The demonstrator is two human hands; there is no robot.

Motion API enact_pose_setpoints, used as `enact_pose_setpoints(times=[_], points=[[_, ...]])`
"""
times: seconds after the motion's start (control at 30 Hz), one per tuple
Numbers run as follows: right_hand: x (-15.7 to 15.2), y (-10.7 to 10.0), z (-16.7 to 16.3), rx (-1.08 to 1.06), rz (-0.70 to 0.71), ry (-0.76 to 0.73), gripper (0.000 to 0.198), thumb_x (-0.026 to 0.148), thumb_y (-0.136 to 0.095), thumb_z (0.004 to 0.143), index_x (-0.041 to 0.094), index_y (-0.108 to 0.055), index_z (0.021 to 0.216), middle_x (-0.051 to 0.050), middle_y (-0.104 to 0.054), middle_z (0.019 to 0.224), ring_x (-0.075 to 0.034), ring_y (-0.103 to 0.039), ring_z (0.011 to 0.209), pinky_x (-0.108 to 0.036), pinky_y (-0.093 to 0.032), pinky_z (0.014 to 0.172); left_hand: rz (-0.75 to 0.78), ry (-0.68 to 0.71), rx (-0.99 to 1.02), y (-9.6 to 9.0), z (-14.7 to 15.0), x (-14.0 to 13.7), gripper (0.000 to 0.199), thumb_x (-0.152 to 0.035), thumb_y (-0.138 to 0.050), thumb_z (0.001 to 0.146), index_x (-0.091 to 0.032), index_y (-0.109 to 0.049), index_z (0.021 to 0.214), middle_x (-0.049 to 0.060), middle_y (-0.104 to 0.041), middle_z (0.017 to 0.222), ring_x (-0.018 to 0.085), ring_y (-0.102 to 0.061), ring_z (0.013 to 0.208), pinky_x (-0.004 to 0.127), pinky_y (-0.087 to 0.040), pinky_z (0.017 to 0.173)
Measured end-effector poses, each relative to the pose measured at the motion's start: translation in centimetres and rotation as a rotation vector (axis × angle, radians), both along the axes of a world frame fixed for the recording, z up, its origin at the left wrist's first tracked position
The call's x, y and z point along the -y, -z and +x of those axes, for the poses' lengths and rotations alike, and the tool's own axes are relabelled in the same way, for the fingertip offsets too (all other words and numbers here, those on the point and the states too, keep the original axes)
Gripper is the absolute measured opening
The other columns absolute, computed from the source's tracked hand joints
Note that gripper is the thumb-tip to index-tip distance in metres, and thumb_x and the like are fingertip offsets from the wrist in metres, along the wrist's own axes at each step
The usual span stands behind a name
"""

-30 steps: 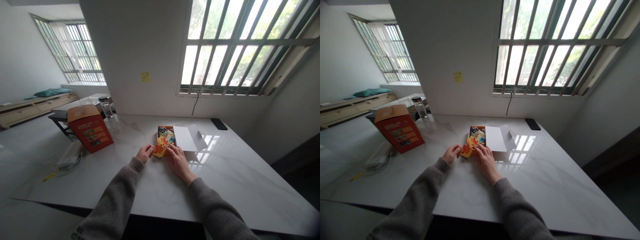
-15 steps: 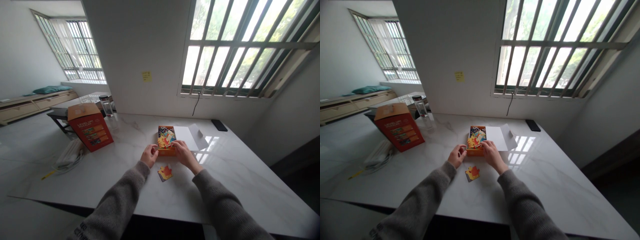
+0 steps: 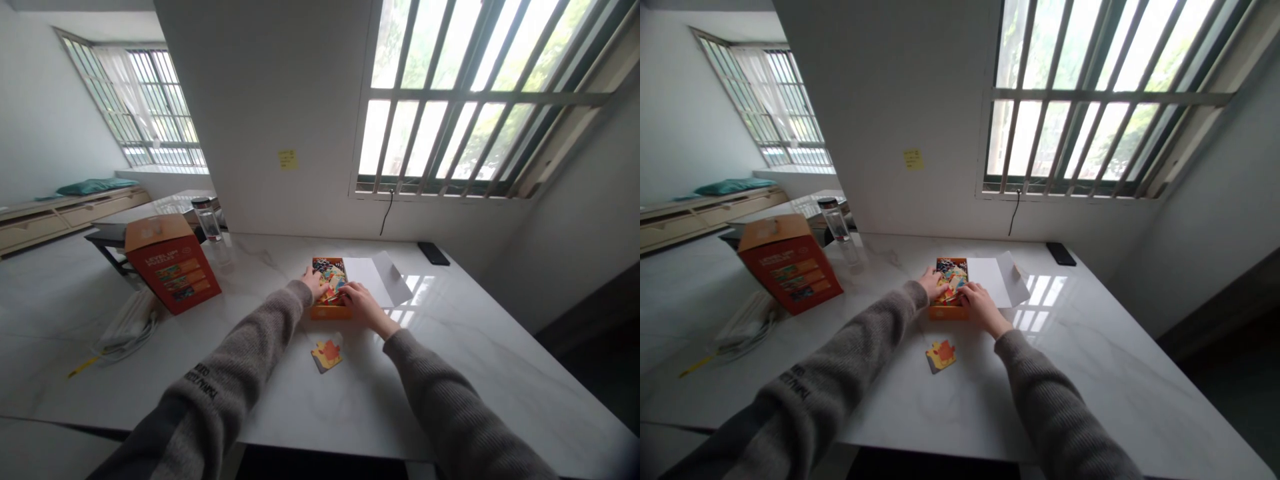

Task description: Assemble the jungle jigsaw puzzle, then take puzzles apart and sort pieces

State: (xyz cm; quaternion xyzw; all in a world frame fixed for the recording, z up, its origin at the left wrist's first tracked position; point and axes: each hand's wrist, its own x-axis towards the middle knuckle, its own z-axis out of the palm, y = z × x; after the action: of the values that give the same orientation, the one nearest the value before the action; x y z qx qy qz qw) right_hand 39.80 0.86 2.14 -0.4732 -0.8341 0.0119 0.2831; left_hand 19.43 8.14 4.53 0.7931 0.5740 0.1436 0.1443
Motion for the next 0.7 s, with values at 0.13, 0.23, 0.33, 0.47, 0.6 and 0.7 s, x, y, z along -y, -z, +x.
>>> enact_pose_setpoints(times=[0.13, 0.23, 0.33, 0.47, 0.6, 0.7], points=[[0.3, 0.6, 0.3, -0.100, -0.016, 0.009, 0.021, 0.019, -0.054, 0.094, 0.021, -0.065, 0.111, -0.007, -0.065, 0.107, -0.022, -0.056, 0.100, -0.034, -0.047, 0.090, 0.127, 0.121, -0.015, -0.9, -0.4, 1.2, 0.032, -0.045, -0.066, 0.077, -0.018, -0.063, 0.092, 0.017, -0.054, 0.127, 0.036, -0.049, 0.121, 0.045, -0.044, 0.099], [-0.1, 0.2, 0.4, -0.061, -0.023, 0.041, 0.025, 0.020, -0.057, 0.091, 0.022, -0.065, 0.115, -0.007, -0.066, 0.106, -0.022, -0.056, 0.098, -0.035, -0.046, 0.087, 0.162, 0.241, 0.055, -2.3, -0.7, 2.1, 0.021, -0.039, -0.058, 0.086, -0.021, -0.059, 0.096, 0.009, -0.065, 0.096, 0.026, -0.061, 0.095, 0.037, -0.048, 0.085], [-0.8, -0.7, 0.5, 0.019, -0.075, 0.012, 0.024, 0.021, -0.064, 0.087, 0.024, -0.068, 0.111, -0.006, -0.067, 0.108, -0.023, -0.056, 0.102, -0.035, -0.043, 0.088, 0.127, 0.214, 0.228, -3.4, -0.9, 3.0, 0.020, -0.039, -0.058, 0.088, -0.022, -0.056, 0.100, 0.002, -0.064, 0.077, 0.020, -0.062, 0.073, 0.030, -0.048, 0.071], [-1.5, -2.0, 0.4, 0.135, -0.176, -0.012, 0.016, 0.021, -0.067, 0.084, 0.024, -0.069, 0.100, -0.005, -0.070, 0.098, -0.023, -0.058, 0.100, -0.037, -0.041, 0.090, 0.072, 0.213, 0.660, -3.3, -1.7, 4.9, 0.028, -0.042, -0.056, 0.090, -0.020, -0.052, 0.107, 0.004, -0.068, 0.088, 0.018, -0.065, 0.076, 0.030, -0.052, 0.071], [-1.6, -2.5, -0.2, 0.159, -0.201, -0.060, 0.011, 0.019, -0.066, 0.084, 0.022, -0.069, 0.094, -0.005, -0.069, 0.094, -0.022, -0.059, 0.096, -0.036, -0.042, 0.090, -0.042, 0.312, 0.632, -0.7, -2.4, 9.2, 0.030, -0.044, -0.060, 0.088, -0.019, -0.058, 0.105, 0.004, -0.069, 0.090, 0.018, -0.065, 0.077, 0.031, -0.052, 0.073], [-1.2, -3.1, -0.2, 0.000, -0.188, -0.145, 0.011, 0.020, -0.061, 0.088, 0.020, -0.067, 0.097, -0.005, -0.066, 0.098, -0.019, -0.060, 0.093, -0.032, -0.046, 0.088, -0.023, 0.273, 0.466, 2.3, -2.5, 12.3, 0.024, -0.040, -0.060, 0.088, -0.020, -0.063, 0.102, 0.004, -0.070, 0.091, 0.020, -0.064, 0.082, 0.035, -0.049, 0.081]])
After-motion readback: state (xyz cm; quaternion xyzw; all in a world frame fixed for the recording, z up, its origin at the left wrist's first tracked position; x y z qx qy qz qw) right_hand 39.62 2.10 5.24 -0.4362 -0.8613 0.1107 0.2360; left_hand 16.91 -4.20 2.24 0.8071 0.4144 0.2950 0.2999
